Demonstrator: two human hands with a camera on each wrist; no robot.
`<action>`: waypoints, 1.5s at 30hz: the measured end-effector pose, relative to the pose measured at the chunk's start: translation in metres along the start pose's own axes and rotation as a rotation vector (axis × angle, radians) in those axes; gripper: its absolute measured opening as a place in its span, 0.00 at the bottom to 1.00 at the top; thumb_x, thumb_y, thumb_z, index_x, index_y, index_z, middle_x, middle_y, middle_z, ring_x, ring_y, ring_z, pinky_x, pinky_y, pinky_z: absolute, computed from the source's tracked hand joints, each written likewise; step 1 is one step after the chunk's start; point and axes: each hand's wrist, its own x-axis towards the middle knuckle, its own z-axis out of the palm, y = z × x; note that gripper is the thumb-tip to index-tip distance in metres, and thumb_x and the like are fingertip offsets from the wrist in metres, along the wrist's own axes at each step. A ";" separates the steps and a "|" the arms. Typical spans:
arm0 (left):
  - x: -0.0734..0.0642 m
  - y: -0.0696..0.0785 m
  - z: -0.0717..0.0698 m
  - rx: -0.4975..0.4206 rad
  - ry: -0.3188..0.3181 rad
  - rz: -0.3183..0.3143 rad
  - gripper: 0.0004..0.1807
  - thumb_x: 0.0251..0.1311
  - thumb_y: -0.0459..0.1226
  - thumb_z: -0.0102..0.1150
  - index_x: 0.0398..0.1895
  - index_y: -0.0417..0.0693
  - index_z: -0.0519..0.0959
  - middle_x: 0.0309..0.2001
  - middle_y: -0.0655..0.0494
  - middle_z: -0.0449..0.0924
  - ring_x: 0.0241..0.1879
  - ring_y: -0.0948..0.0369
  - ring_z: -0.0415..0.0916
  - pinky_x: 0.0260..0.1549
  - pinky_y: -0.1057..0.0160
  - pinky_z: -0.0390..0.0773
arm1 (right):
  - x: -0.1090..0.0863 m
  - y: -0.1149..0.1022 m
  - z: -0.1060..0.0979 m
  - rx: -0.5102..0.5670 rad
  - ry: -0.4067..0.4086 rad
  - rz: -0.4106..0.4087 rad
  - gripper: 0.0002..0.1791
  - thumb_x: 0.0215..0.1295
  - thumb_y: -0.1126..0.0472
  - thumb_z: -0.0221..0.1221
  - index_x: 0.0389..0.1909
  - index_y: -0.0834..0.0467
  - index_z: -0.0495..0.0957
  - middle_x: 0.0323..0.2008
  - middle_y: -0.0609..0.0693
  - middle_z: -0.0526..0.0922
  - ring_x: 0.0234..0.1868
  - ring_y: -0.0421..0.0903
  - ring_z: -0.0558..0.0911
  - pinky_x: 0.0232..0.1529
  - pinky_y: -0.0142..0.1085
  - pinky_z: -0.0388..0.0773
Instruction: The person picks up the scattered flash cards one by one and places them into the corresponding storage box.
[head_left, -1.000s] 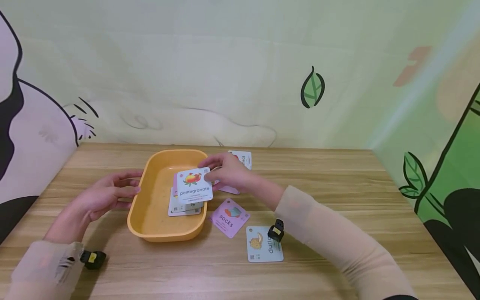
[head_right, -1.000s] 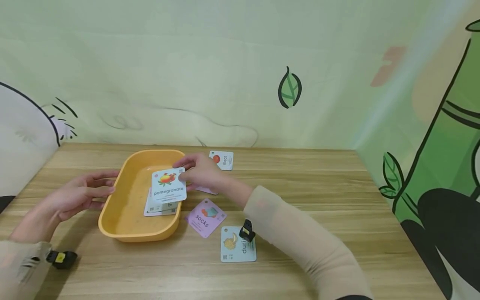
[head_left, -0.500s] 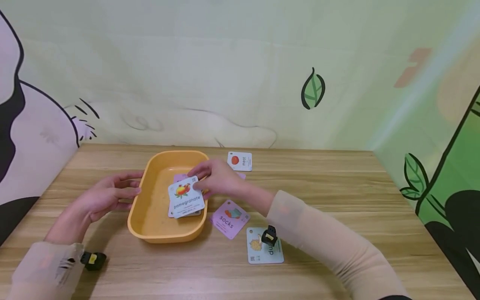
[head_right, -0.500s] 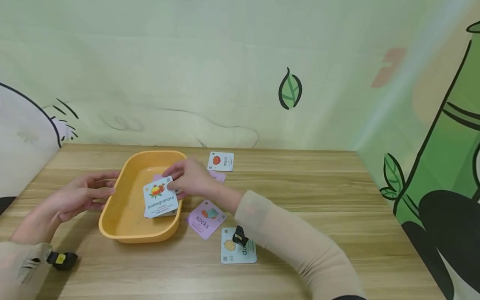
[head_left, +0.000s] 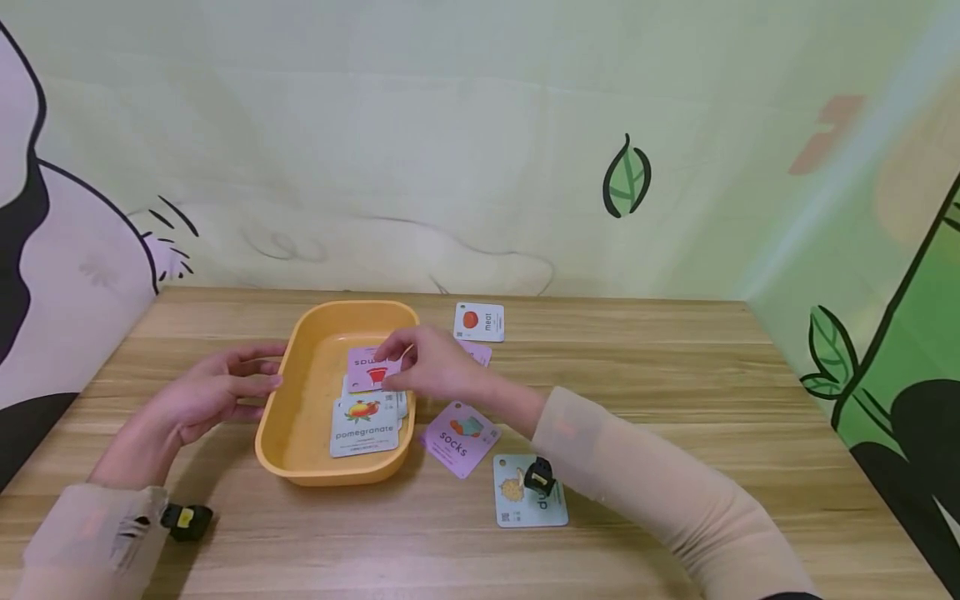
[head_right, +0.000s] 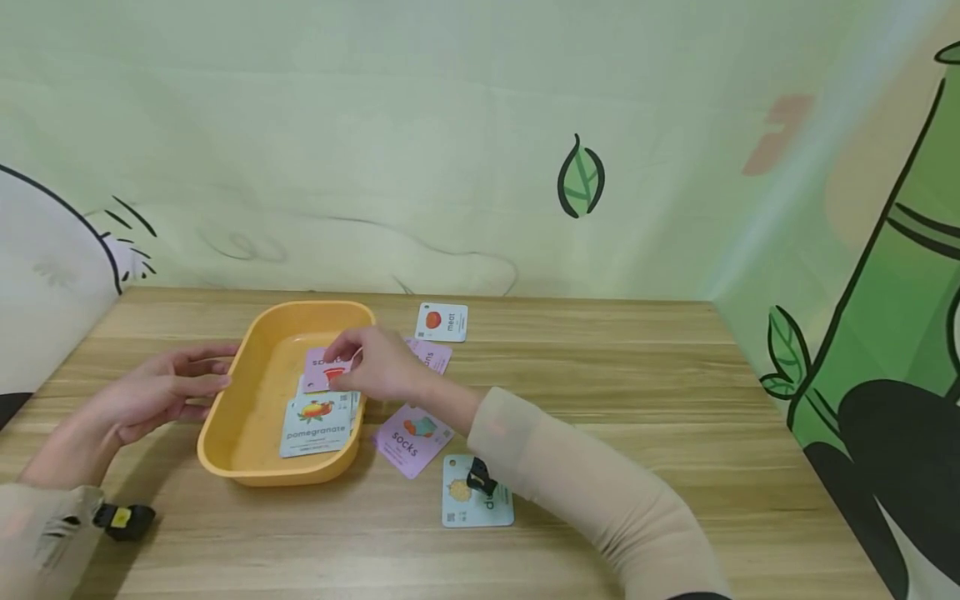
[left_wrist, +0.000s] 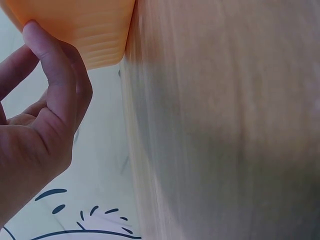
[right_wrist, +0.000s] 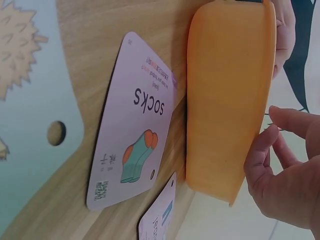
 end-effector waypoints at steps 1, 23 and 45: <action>0.000 0.000 0.000 0.001 0.001 0.000 0.36 0.76 0.32 0.53 0.80 0.34 0.48 0.63 0.38 0.64 0.47 0.58 0.81 0.46 0.55 0.85 | 0.000 0.000 0.000 -0.008 0.002 -0.006 0.16 0.61 0.65 0.72 0.50 0.59 0.84 0.47 0.55 0.82 0.37 0.43 0.77 0.35 0.28 0.76; 0.000 0.001 0.001 0.001 -0.009 0.000 0.37 0.76 0.32 0.53 0.80 0.33 0.48 0.62 0.38 0.65 0.47 0.58 0.81 0.47 0.55 0.84 | -0.022 0.016 -0.024 0.072 0.039 -0.021 0.16 0.69 0.60 0.66 0.54 0.58 0.76 0.42 0.51 0.79 0.40 0.51 0.79 0.38 0.32 0.77; 0.000 0.001 0.000 0.010 -0.015 0.003 0.37 0.77 0.34 0.52 0.80 0.33 0.47 0.68 0.34 0.62 0.48 0.59 0.82 0.46 0.55 0.84 | -0.071 0.068 -0.059 -0.115 -0.217 -0.079 0.16 0.63 0.60 0.71 0.45 0.63 0.79 0.35 0.50 0.78 0.35 0.45 0.75 0.33 0.31 0.72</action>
